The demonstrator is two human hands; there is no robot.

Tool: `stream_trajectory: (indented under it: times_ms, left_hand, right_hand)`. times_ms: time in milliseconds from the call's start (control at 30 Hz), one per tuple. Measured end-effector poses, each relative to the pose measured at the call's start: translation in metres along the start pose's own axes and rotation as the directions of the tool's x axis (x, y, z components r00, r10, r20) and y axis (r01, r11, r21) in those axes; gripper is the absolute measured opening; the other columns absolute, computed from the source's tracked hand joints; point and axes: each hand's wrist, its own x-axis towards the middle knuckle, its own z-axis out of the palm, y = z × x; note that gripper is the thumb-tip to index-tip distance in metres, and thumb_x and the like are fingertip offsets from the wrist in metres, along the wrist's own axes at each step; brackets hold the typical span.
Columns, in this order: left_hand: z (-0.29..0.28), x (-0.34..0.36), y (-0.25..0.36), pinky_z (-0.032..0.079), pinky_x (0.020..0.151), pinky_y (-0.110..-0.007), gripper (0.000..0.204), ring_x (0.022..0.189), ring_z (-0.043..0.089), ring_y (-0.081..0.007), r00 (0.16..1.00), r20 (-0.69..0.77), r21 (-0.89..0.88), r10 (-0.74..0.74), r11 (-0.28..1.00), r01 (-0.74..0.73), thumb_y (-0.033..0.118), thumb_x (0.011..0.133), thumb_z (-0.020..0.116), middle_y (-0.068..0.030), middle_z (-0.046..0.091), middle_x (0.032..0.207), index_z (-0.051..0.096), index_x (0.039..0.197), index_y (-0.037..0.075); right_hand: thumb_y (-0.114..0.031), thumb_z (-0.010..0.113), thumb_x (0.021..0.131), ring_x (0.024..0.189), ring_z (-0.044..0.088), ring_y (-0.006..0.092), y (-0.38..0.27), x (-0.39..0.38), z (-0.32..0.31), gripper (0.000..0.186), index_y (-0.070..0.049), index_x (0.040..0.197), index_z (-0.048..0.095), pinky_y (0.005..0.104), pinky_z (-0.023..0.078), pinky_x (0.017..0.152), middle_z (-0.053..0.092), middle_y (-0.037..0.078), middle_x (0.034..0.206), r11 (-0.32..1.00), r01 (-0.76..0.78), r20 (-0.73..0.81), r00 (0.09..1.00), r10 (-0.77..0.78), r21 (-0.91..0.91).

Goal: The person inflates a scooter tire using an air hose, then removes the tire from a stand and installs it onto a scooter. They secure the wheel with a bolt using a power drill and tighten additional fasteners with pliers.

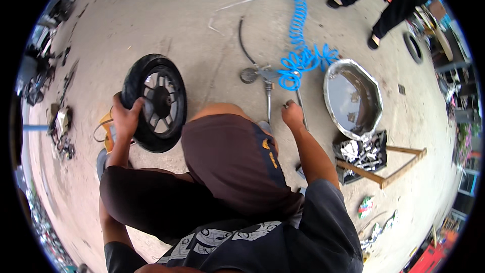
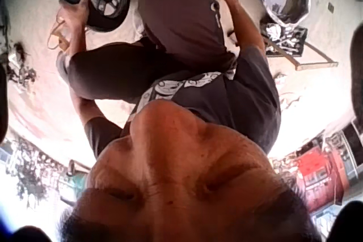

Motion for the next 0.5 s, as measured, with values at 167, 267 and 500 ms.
stream_trajectory:
  times_ms: [167,267,500]
  left_hand:
    - [0.003,0.000,-0.007,0.051,0.088,-0.043,0.071,0.098,0.067,-0.0423,0.999,-0.032,-0.072,-0.019,0.997,0.017,0.032,0.077,0.079,-0.0307,0.067,0.103,0.047,0.126,-0.008]
    - [0.006,0.001,-0.006,0.052,0.087,-0.044,0.070,0.096,0.067,-0.0433,0.998,-0.010,-0.085,-0.054,0.995,0.053,0.032,0.076,0.078,-0.0311,0.067,0.102,0.047,0.125,-0.008]
    - [0.002,0.005,-0.003,0.052,0.089,-0.040,0.067,0.100,0.068,-0.0375,0.997,0.012,-0.074,-0.081,0.994,0.082,0.028,0.078,0.079,-0.0284,0.067,0.106,0.048,0.126,-0.007]
  right_hand:
    - [-0.025,0.068,0.080,0.092,0.068,0.0409,0.000,0.011,0.007,0.027,-0.004,0.097,0.069,0.0501,0.054,0.082,0.071,0.022,0.093,1.000,0.004,0.023,1.000,-0.003,-0.024]
    - [-0.024,0.067,0.079,0.087,0.068,0.0416,0.008,0.015,0.007,0.024,-0.004,0.092,0.070,0.0506,0.054,0.079,0.071,0.022,0.089,0.999,0.022,0.010,1.000,-0.022,-0.035]
    - [-0.022,0.063,0.080,0.079,0.067,0.0418,-0.062,0.027,0.003,0.023,0.000,0.085,0.068,0.0484,0.053,0.072,0.068,0.024,0.082,0.982,0.158,-0.077,0.986,-0.151,0.105]
